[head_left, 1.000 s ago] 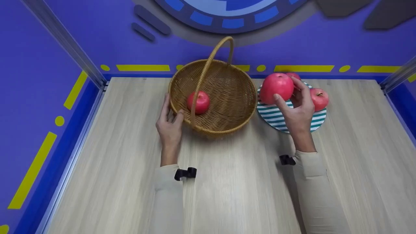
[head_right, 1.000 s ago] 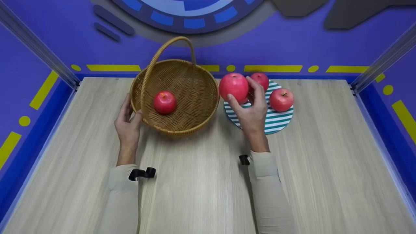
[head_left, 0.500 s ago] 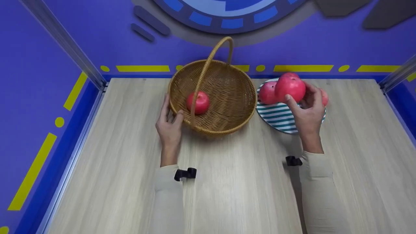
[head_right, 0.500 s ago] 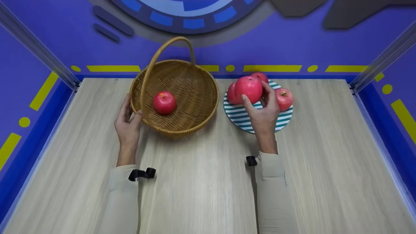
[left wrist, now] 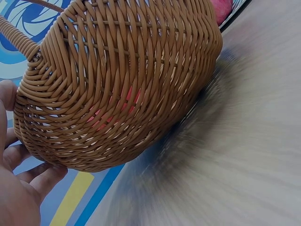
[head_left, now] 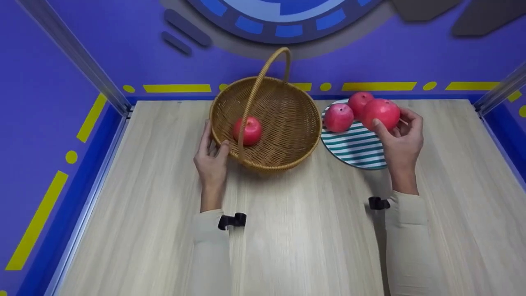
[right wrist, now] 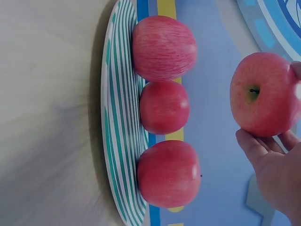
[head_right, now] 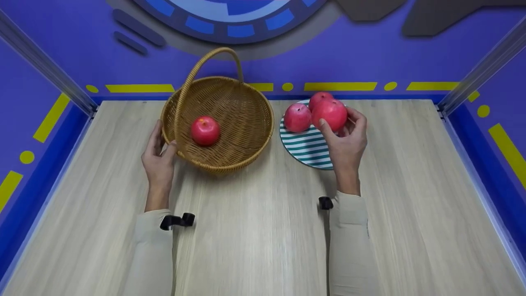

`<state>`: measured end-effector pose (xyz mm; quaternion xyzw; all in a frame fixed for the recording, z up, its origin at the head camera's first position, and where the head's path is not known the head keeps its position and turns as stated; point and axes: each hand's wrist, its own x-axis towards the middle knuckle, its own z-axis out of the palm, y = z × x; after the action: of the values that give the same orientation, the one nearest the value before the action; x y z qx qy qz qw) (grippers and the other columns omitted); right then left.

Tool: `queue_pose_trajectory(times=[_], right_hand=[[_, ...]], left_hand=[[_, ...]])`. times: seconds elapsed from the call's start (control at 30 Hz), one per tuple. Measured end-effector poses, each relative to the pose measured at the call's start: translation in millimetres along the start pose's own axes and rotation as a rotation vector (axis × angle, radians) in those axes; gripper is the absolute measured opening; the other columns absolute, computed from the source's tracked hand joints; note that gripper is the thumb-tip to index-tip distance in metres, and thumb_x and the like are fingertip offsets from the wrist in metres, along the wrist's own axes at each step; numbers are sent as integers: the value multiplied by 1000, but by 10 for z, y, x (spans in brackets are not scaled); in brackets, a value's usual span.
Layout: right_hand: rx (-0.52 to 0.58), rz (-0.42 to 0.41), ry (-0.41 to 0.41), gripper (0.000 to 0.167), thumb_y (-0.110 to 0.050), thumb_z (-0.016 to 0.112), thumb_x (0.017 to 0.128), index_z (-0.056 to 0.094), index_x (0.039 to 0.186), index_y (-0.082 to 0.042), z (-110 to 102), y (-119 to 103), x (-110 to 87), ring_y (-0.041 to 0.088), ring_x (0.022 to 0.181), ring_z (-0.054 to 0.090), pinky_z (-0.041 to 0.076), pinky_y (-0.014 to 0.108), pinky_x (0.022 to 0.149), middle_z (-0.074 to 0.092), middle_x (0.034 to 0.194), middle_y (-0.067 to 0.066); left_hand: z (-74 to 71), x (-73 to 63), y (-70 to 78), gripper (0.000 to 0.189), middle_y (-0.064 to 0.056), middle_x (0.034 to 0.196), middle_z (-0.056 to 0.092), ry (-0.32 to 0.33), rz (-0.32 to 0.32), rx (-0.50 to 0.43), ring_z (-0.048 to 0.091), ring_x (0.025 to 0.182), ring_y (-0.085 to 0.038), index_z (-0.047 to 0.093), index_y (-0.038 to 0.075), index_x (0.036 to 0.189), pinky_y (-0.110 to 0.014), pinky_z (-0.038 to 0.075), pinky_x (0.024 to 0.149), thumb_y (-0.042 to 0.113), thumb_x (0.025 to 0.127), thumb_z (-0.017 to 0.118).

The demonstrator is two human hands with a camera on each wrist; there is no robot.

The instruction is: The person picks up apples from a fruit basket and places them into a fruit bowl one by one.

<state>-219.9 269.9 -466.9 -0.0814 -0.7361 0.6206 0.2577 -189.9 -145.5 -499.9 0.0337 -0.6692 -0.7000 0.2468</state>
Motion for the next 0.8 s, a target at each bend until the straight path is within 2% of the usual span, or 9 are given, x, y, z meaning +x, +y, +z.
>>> queue_pose_trajectory(times=[0.33, 0.63, 0.8], right_hand=[[-251, 30, -29, 78, -22, 85, 93, 46, 161, -17, -65, 65, 20, 20, 132, 51, 51, 30, 108, 51, 152, 5], [-278, 84, -98, 77, -33, 86, 91, 49, 157, -20, -118, 148, 24, 21, 133, 52, 53, 32, 106, 52, 152, 2], [-287, 123, -126, 80, -33, 86, 91, 47, 159, -20, -116, 180, 32, 22, 137, 51, 51, 34, 109, 53, 154, 2]], left_hand=[[0, 2, 2, 69, -7, 166, 43, 7, 1, -7, 52, 143, -28, 48, 11, 160, -44, 51, 110, 1, 95, 66], [1, -7, 3, 68, -8, 165, 43, 4, -3, 14, 51, 144, -28, 47, 11, 161, -46, 47, 113, -1, 96, 66], [3, -15, 19, 69, -10, 165, 42, 3, -15, 9, 50, 145, -31, 47, 12, 161, -47, 47, 114, -1, 97, 66]])
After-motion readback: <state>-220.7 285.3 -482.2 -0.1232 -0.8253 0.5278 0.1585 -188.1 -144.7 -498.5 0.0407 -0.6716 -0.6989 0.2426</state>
